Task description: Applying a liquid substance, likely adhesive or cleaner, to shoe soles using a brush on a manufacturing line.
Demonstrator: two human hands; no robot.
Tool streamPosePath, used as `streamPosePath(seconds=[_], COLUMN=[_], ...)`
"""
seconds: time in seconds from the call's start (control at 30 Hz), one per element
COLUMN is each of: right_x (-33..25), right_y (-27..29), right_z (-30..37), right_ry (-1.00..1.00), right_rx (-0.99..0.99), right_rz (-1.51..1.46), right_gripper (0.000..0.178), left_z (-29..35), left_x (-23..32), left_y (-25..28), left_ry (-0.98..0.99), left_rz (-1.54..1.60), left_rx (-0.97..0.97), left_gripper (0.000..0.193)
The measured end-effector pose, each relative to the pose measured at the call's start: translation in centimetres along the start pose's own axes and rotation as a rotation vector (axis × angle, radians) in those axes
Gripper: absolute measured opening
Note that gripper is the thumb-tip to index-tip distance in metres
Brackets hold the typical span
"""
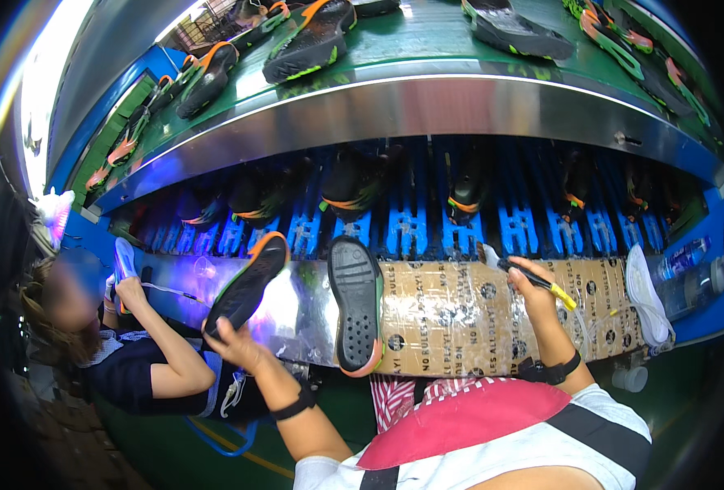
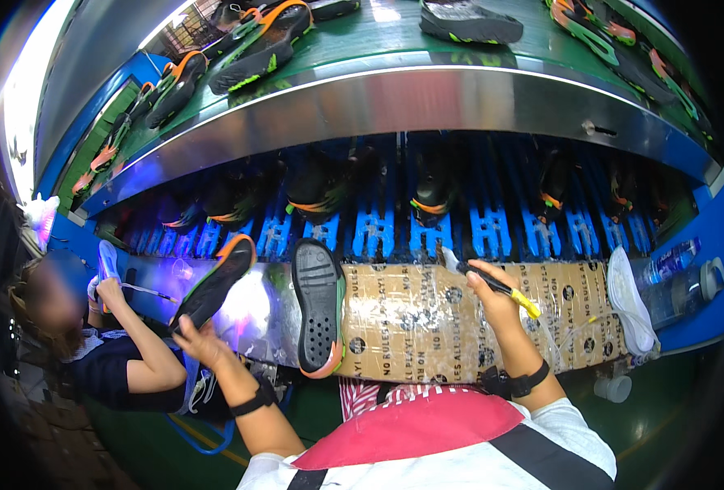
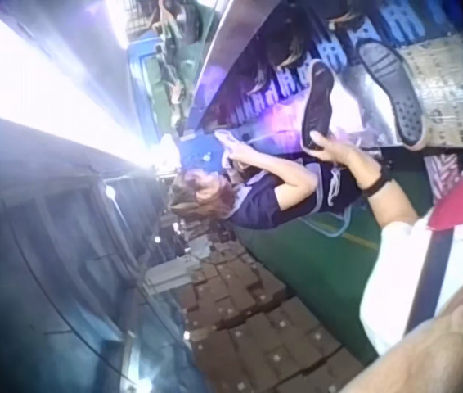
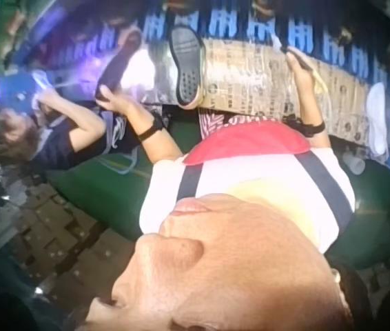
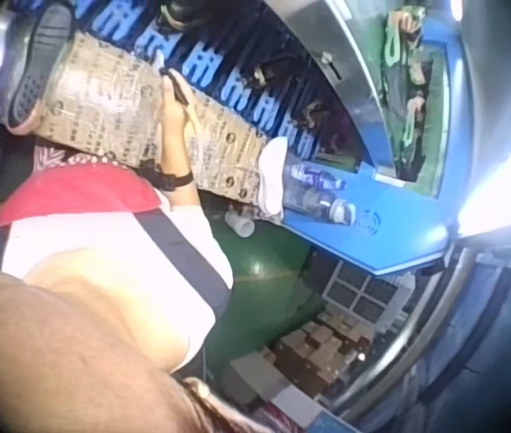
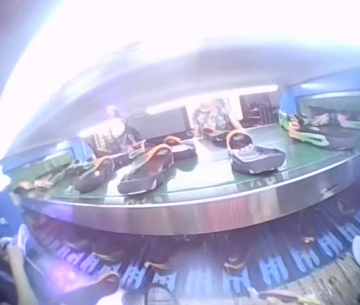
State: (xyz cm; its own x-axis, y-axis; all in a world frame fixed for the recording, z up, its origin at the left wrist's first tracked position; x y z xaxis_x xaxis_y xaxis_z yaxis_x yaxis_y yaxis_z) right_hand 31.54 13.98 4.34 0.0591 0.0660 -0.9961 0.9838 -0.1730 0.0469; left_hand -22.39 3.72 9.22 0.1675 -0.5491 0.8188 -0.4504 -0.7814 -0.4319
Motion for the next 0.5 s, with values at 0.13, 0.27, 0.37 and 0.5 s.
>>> streamPosePath(seconds=[0.13,0.27,0.37,0.5], right_x=[0.3,-0.1,-0.7,-1.3], right_y=[-1.3,-3.3,-4.5,-5.7], right_z=[-1.3,-2.5,-3.3,-4.3], right_ry=[-0.032,-0.045,-0.049,-0.016], right_rx=[-0.014,-0.042,-0.039,-0.017], right_rz=[0.008,0.022,0.031,0.037], right_gripper=[0.027,0.026,0.026,0.026], left_z=[-2.5,-6.4,-11.4,-22.7], left_x=[6.9,12.5,14.1,11.0], left_y=[0.6,-1.2,-4.6,-9.8], left_ry=[-0.155,-0.320,-0.402,-0.479], left_rz=[0.191,0.323,0.345,0.254], left_rx=[0.000,0.044,-0.050,0.018], left_gripper=[0.043,0.051,0.057,0.057])
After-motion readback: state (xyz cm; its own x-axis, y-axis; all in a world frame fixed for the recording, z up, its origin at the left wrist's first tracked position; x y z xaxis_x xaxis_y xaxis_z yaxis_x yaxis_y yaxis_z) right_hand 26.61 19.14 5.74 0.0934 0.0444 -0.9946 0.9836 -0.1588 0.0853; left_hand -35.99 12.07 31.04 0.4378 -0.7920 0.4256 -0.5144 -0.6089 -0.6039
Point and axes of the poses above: each hand's wrist, its own z-axis away from the middle knuckle, its own y-axis out of the back of the hand, x = y × z, the point moved 7 cm from there along -z, towards the middle knuckle, and after that the axes turned 2 degrees about -y, right-handed, at the moved point
